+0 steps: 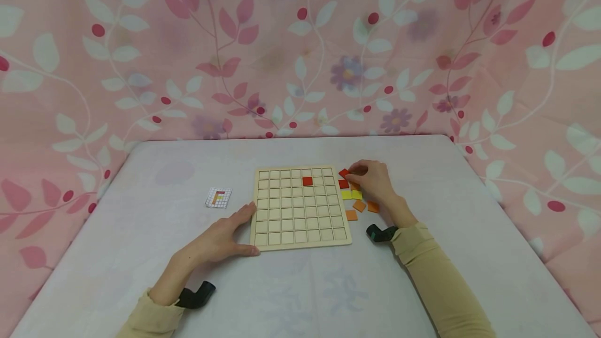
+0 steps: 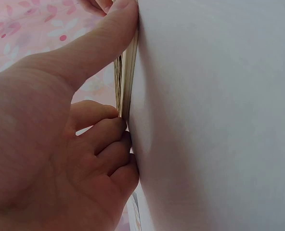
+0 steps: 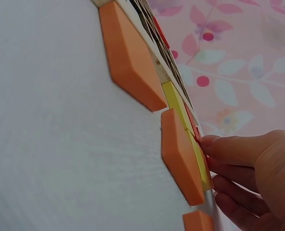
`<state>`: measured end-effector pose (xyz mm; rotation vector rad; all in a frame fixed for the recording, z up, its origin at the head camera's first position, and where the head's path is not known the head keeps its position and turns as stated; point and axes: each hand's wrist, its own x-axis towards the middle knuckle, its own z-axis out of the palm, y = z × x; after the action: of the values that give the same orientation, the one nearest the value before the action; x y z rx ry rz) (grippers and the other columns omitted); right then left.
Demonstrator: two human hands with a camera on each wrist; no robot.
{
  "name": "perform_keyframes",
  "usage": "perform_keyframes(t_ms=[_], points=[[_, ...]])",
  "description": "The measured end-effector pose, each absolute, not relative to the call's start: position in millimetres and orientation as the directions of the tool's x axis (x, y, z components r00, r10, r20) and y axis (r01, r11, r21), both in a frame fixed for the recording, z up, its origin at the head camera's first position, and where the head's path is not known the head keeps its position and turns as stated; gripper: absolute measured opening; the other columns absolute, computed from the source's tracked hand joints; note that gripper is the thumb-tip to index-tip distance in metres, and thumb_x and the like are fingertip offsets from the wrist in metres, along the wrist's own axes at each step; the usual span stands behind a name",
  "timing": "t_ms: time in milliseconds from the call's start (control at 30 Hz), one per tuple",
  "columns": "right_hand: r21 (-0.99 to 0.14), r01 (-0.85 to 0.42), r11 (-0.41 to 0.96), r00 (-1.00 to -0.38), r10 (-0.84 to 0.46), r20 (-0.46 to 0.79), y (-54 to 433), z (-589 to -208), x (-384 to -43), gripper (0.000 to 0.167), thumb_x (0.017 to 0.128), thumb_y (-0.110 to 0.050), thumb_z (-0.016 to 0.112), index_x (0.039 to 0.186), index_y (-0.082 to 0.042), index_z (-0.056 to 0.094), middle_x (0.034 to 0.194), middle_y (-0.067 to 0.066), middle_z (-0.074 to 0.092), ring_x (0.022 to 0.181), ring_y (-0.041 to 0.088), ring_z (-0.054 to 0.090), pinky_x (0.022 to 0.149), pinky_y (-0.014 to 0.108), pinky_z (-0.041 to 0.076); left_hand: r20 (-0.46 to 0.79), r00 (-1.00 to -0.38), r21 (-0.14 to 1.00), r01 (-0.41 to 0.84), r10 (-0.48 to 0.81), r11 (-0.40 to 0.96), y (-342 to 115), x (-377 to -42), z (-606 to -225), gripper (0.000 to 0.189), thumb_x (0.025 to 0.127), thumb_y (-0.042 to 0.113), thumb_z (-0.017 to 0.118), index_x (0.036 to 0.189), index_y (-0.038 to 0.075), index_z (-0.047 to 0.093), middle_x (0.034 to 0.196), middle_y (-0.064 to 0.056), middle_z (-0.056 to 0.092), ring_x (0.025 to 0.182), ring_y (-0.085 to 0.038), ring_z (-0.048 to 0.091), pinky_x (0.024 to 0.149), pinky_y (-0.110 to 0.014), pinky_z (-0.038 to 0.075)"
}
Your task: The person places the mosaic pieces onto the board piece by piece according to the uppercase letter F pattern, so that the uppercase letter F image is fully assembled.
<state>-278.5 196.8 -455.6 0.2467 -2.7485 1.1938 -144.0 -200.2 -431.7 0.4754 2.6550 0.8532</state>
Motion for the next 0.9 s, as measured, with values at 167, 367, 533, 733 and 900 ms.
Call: perform_keyframes(t_ms=[167, 367, 533, 733, 900], points=[[-0.692, -0.212, 0.69, -0.975, -0.101, 0.197, 195.2, -455.2, -278.1, 0.023, 0.085, -0.024, 0.081, 0.101, -0.008, 0.075, 0.097, 0.008, 0.075, 0.092, 0.024, 0.067, 0.086, 0.041, 0.055, -0.187, -0.897, 0.601, 0.218, 0.401, 0.769, -200.1, -144.0, -432.1, 0.109, 0.075, 0.049, 0.084, 0.159, 0.012, 0.026, 0.166, -0.011, 0.023, 0.152, -0.036, 0.02, 0.12, -0.057, 0.022], [-0.678, -0.234, 0.697, -0.969, -0.112, 0.219, 193.6, -454.9, -276.4, 0.023, 0.086, -0.023, 0.081, 0.101, -0.006, 0.075, 0.095, 0.01, 0.075, 0.088, 0.024, 0.067, 0.083, 0.041, 0.055, -0.185, -0.897, 0.599, 0.221, 0.402, 0.77, -200.4, -144.2, -432.8, 0.109, 0.075, 0.05, 0.084, 0.159, 0.012, 0.026, 0.166, -0.011, 0.022, 0.152, -0.036, 0.019, 0.12, -0.057, 0.022], [-0.677, -0.239, 0.696, -0.968, -0.119, 0.219, 194.2, -455.0, -276.2, 0.023, 0.087, -0.02, 0.079, 0.103, -0.005, 0.075, 0.097, 0.011, 0.075, 0.091, 0.026, 0.068, 0.085, 0.042, 0.055, -0.184, -0.895, 0.599, 0.225, 0.405, 0.768, -200.8, -144.2, -433.2, 0.109, 0.075, 0.049, 0.084, 0.159, 0.011, 0.025, 0.166, -0.011, 0.022, 0.152, -0.036, 0.019, 0.12, -0.057, 0.022], [-0.684, -0.222, 0.694, -0.973, -0.11, 0.205, 196.9, -455.9, -276.5, 0.021, 0.088, -0.018, 0.077, 0.105, -0.006, 0.074, 0.1, 0.01, 0.074, 0.094, 0.026, 0.065, 0.086, 0.042, 0.053, -0.182, -0.894, 0.598, 0.23, 0.41, 0.768, -201.2, -144.6, -433.9, 0.109, 0.076, 0.051, 0.083, 0.159, 0.011, 0.025, 0.165, -0.012, 0.022, 0.152, -0.036, 0.02, 0.12, -0.058, 0.023], [-0.7, -0.223, 0.679, -0.972, -0.097, 0.216, 198.3, -455.5, -276.5, 0.021, 0.086, -0.019, 0.079, 0.102, -0.006, 0.074, 0.098, 0.009, 0.074, 0.09, 0.025, 0.063, 0.083, 0.039, 0.052, -0.179, -0.893, 0.596, 0.235, 0.412, 0.768, -201.5, -145.0, -434.2, 0.109, 0.076, 0.051, 0.083, 0.159, 0.011, 0.025, 0.165, -0.012, 0.023, 0.152, -0.036, 0.02, 0.12, -0.058, 0.023]])
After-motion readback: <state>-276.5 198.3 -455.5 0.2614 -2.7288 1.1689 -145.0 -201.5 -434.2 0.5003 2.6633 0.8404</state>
